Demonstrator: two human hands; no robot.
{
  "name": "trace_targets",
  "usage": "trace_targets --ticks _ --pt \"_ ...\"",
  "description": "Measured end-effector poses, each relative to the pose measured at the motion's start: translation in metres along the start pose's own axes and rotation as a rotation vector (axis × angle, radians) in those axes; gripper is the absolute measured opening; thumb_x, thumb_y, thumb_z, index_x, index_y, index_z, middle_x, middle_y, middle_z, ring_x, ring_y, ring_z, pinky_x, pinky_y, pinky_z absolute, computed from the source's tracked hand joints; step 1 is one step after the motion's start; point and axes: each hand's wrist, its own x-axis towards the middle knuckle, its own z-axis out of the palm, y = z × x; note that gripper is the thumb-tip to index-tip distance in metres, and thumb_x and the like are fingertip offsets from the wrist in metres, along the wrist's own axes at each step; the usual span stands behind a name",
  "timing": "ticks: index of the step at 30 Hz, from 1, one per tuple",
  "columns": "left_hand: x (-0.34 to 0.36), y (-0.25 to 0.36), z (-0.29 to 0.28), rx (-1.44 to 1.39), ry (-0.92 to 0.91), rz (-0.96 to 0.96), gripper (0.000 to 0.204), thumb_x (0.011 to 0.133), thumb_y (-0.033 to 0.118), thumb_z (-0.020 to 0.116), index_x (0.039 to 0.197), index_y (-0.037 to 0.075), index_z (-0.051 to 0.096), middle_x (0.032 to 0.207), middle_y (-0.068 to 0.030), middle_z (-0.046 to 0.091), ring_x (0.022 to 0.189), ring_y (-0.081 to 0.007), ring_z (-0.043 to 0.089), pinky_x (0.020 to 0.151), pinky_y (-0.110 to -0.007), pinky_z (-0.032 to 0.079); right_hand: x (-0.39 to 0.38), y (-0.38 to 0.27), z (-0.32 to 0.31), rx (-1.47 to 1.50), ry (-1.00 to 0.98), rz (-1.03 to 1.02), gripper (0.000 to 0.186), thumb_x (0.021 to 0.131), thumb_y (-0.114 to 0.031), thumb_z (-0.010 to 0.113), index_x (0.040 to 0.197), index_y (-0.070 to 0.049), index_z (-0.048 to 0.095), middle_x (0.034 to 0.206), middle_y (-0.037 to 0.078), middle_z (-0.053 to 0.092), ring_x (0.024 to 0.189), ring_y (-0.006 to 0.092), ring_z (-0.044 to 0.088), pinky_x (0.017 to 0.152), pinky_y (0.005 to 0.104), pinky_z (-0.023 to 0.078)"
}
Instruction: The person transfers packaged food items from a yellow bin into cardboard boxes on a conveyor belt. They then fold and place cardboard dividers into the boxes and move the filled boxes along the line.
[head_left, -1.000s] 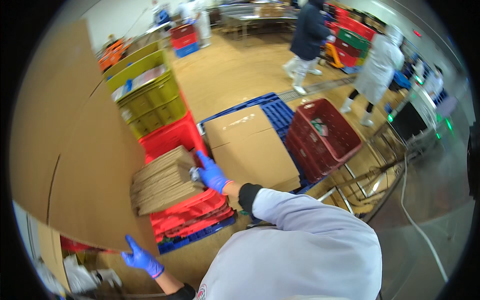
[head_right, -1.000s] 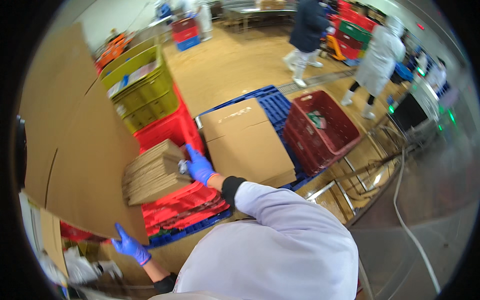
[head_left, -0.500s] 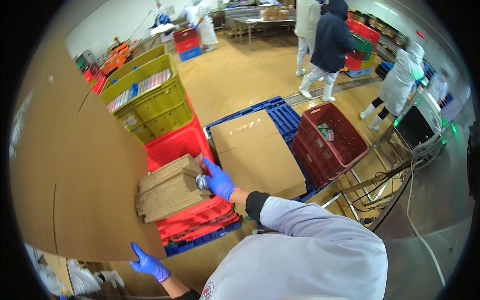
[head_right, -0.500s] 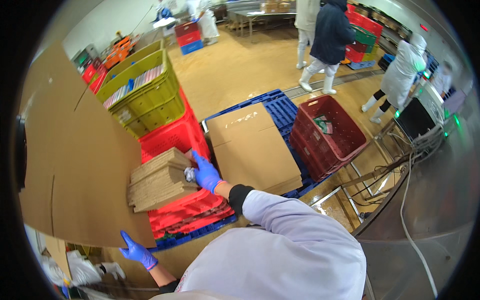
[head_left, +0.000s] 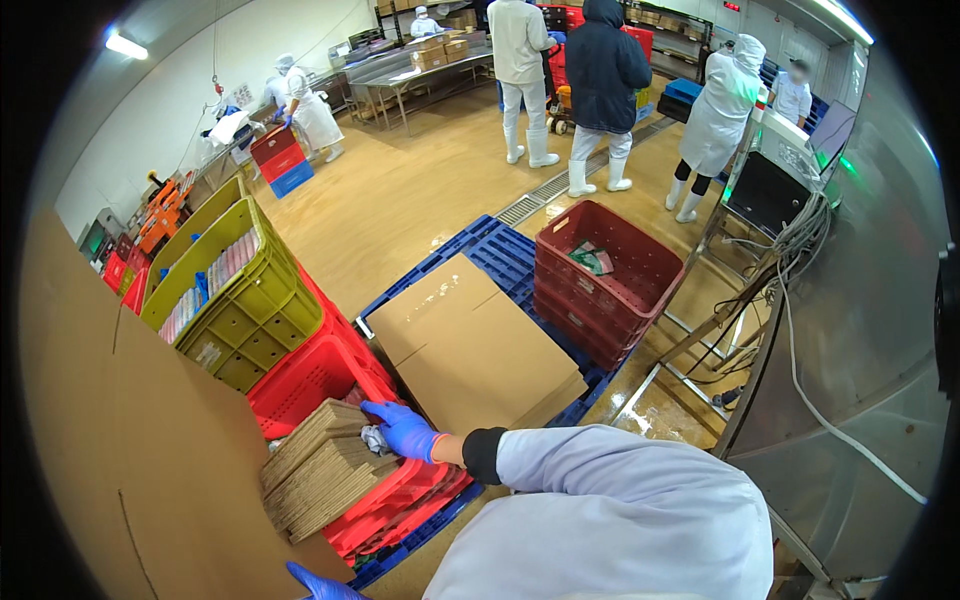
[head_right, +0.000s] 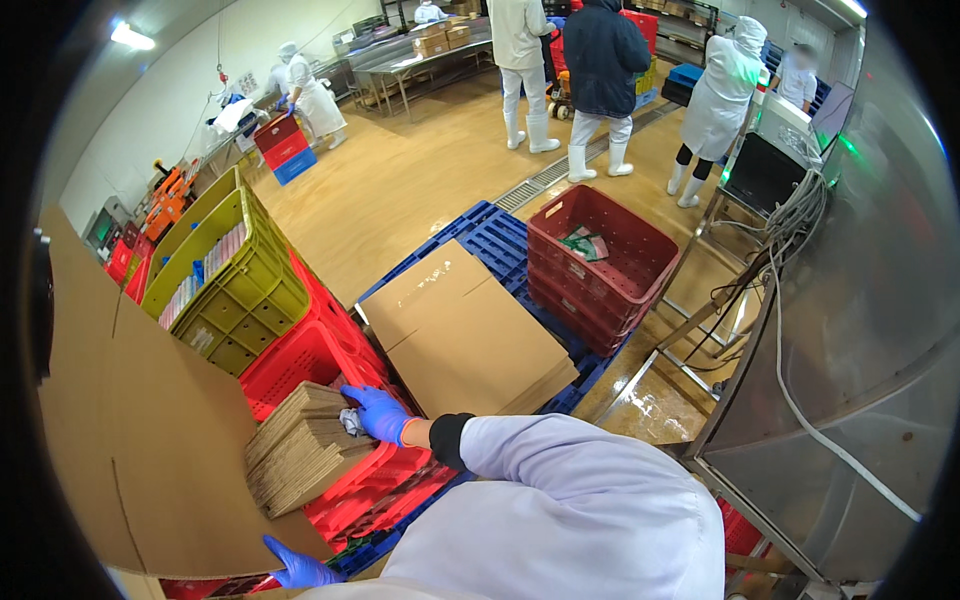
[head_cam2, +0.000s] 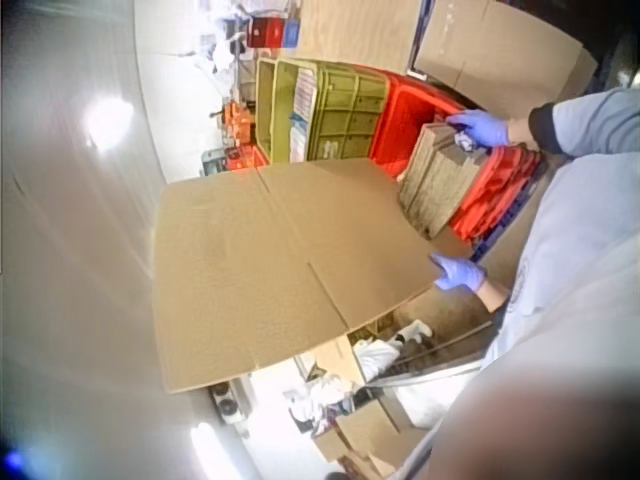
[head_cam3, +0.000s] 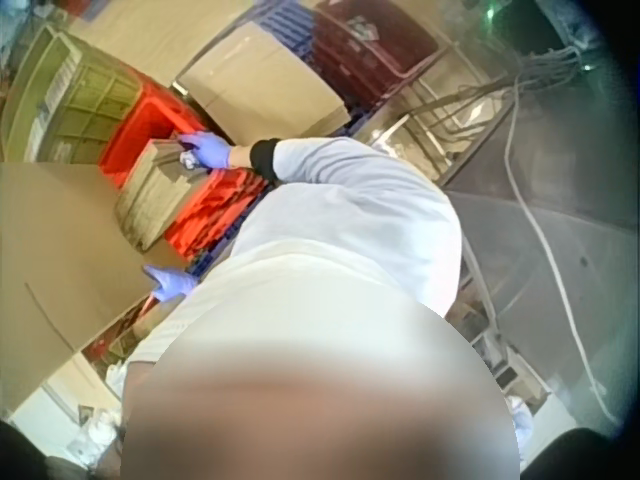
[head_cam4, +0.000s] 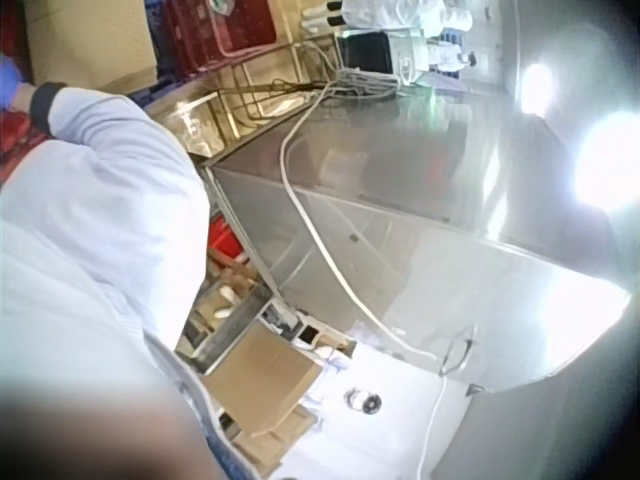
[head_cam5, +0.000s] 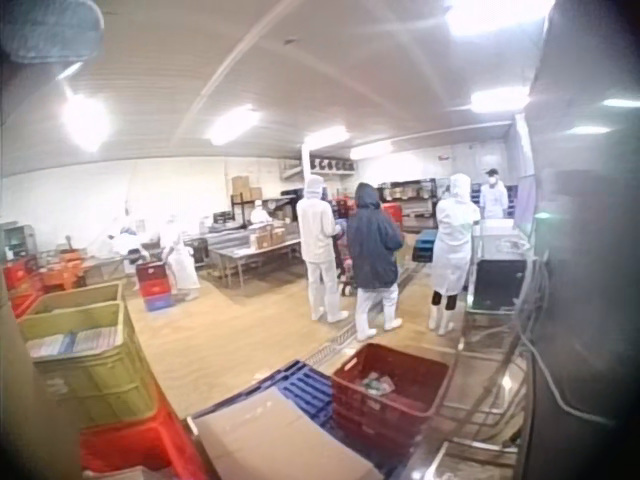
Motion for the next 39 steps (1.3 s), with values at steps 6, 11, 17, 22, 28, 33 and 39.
trace_targets --ticks 6,11,17,22,28,33,39 --pt "0.012 -0.018 -0.004 -0.075 -0.044 -0.172 0.034 0.092 0.017 0.066 0.113 -0.01 0.063 0.108 -0.0154 0.067 0.084 -0.0191 0.061 0.076 -0.031 0.051 0.0 -0.001 -0.004 0.025 -0.023 0.028 0.047 0.087 -0.015 0.059 0.133 -0.011 0.052 0.122 0.022 0.056 0.11 0.0383 0.056 0.094 0.0419 0.045" --pt "0.007 -0.02 0.007 -0.138 0.157 0.231 0.064 0.077 0.01 0.079 0.131 -0.006 0.051 0.096 -0.0177 0.065 0.075 -0.0281 0.058 0.073 -0.039 0.051 0.001 -0.003 -0.006 0.052 -0.06 0.099 0.047 0.086 -0.013 0.06 0.133 -0.01 0.052 0.12 0.021 0.057 0.109 0.0377 0.056 0.094 0.0407 0.045" --pt "0.053 -0.141 -0.006 0.046 0.215 0.258 0.066 0.075 0.007 0.08 0.132 -0.006 0.05 0.094 -0.0174 0.066 0.081 -0.0279 0.059 0.078 -0.036 0.05 0.005 0.013 0.006 0.048 0.014 -0.026 0.047 0.086 -0.012 0.059 0.132 -0.009 0.052 0.12 0.02 0.058 0.11 0.0367 0.056 0.095 0.0407 0.045" --pt "0.025 -0.036 -0.001 0.065 0.073 0.454 0.039 0.079 0.008 0.075 0.112 -0.008 0.061 0.089 -0.0166 0.068 0.076 -0.0247 0.059 0.072 -0.038 0.05 0.002 0.01 0.008 0.012 0.008 0.005 0.045 0.084 -0.011 0.059 0.128 -0.008 0.055 0.119 0.02 0.058 0.109 0.0361 0.057 0.093 0.0411 0.046" --pt "0.021 -0.028 -0.008 -0.034 -0.024 0.157 0.024 0.084 0.009 0.071 0.098 -0.01 0.066 0.091 -0.0183 0.069 0.076 -0.0244 0.061 0.071 -0.041 0.05 0.006 0.014 0.007 0.008 0.034 -0.029 0.043 0.085 -0.009 0.059 0.128 -0.011 0.055 0.116 0.017 0.06 0.108 0.0352 0.057 0.094 0.0396 0.046" --pt "0.022 -0.015 -0.003 -0.01 0.025 0.282 0.03 0.083 0.011 0.073 0.104 -0.008 0.065 0.09 -0.0193 0.068 0.075 -0.0264 0.061 0.071 -0.041 0.05 0.003 0.01 0.007 0.076 0.019 0.014 0.041 0.085 -0.008 0.059 0.126 -0.009 0.057 0.116 0.018 0.06 0.106 0.0356 0.058 0.092 0.039 0.047" --pt "0.027 -0.054 -0.009 -0.022 0.021 0.089 0.032 0.093 0.015 0.064 0.114 -0.009 0.063 0.111 -0.017 0.067 0.087 -0.0194 0.062 0.079 -0.032 0.051 0.005 0.012 0.01 0.2 0.03 0.039 0.037 0.086 -0.004 0.057 0.123 -0.006 0.06 0.112 0.017 0.063 0.102 0.0305 0.062 0.09 0.0357 0.048"
